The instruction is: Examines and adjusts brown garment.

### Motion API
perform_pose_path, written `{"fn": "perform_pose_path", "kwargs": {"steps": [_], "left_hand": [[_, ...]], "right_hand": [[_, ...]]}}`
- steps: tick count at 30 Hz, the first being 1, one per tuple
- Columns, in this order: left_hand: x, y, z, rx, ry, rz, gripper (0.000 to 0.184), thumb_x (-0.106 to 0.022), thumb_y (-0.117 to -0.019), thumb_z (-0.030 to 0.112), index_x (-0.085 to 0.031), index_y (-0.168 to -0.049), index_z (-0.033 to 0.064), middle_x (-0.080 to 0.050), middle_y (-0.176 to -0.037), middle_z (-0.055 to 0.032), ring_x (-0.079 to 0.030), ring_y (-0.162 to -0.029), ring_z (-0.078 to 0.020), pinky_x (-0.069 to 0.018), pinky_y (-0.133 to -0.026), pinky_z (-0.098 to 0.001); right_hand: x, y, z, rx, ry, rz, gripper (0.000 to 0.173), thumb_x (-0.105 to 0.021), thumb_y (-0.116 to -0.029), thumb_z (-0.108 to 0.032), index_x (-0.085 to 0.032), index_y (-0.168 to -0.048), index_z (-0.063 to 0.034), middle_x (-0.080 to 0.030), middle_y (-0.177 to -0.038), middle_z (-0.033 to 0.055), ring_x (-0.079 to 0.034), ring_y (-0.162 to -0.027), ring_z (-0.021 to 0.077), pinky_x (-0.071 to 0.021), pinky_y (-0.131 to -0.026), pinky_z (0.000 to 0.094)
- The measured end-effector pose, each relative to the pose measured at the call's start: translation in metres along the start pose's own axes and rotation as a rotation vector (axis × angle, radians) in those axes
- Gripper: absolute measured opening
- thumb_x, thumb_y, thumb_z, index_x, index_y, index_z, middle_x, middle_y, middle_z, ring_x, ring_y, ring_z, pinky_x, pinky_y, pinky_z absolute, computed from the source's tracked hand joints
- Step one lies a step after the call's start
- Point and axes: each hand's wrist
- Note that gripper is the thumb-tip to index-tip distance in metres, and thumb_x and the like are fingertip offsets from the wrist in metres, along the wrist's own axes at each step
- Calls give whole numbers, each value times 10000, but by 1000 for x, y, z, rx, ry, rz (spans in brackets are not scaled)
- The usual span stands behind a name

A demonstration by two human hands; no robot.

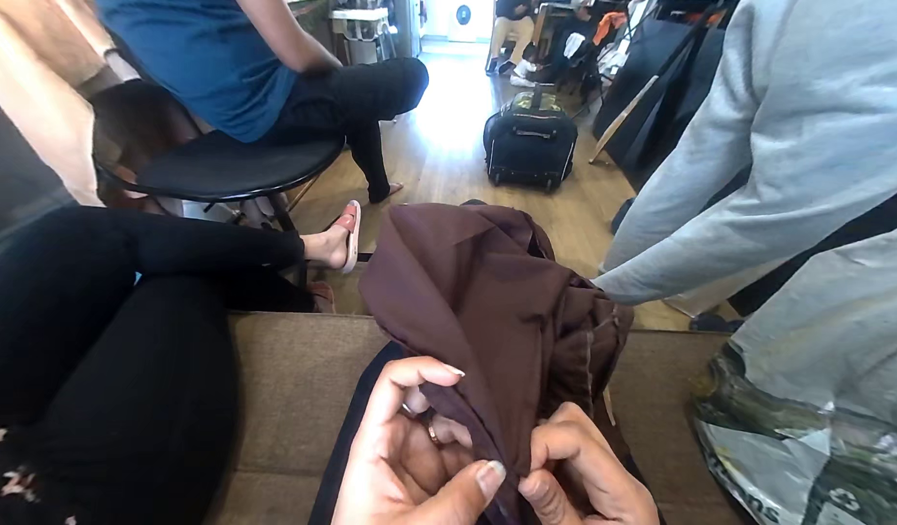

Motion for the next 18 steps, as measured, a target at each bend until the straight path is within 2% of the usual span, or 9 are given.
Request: {"fn": "perform_pose_path", "kwargs": {"steps": [9, 15, 18], "left_hand": [[-1, -1, -1, 4, 16, 5, 587, -697, -795, -171, -495, -1265, 117, -623, -1183, 47, -685, -1018, -78, -631, -870, -307], [-2, -2, 0, 8, -3, -2, 584, -703, -796, -158, -489, -1258, 127, -636, -1148, 67, -693, -938, -51, -631, -824, -274], [0, -2, 1, -2, -41, -24, 584, -720, -799, -150, -498, -1258, 135, -638, -1163, 73, -694, -923, -44, -633, -807, -262]], "right_hand": [[0, -1, 1, 8, 5, 4, 154, -669, -997, -221, -649, -937, -81, -555, -888, -35, -535, -841, -57, -446, -732, 67], [0, -1, -1, 0, -20, 0, 168, -679, -992, -226, -651, -931, -72, -561, -888, -31, -540, -829, -63, -454, -712, 64], [4, -2, -7, -91, -135, -45, 139, -702, -974, -185, -656, -944, -57, -570, -884, -41, -544, -768, -75, -475, -659, 69]]}}
Point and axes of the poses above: each hand's wrist, its own y-axis away from the middle knuckle, its own x-axis out of the back of the hand, z = x × y
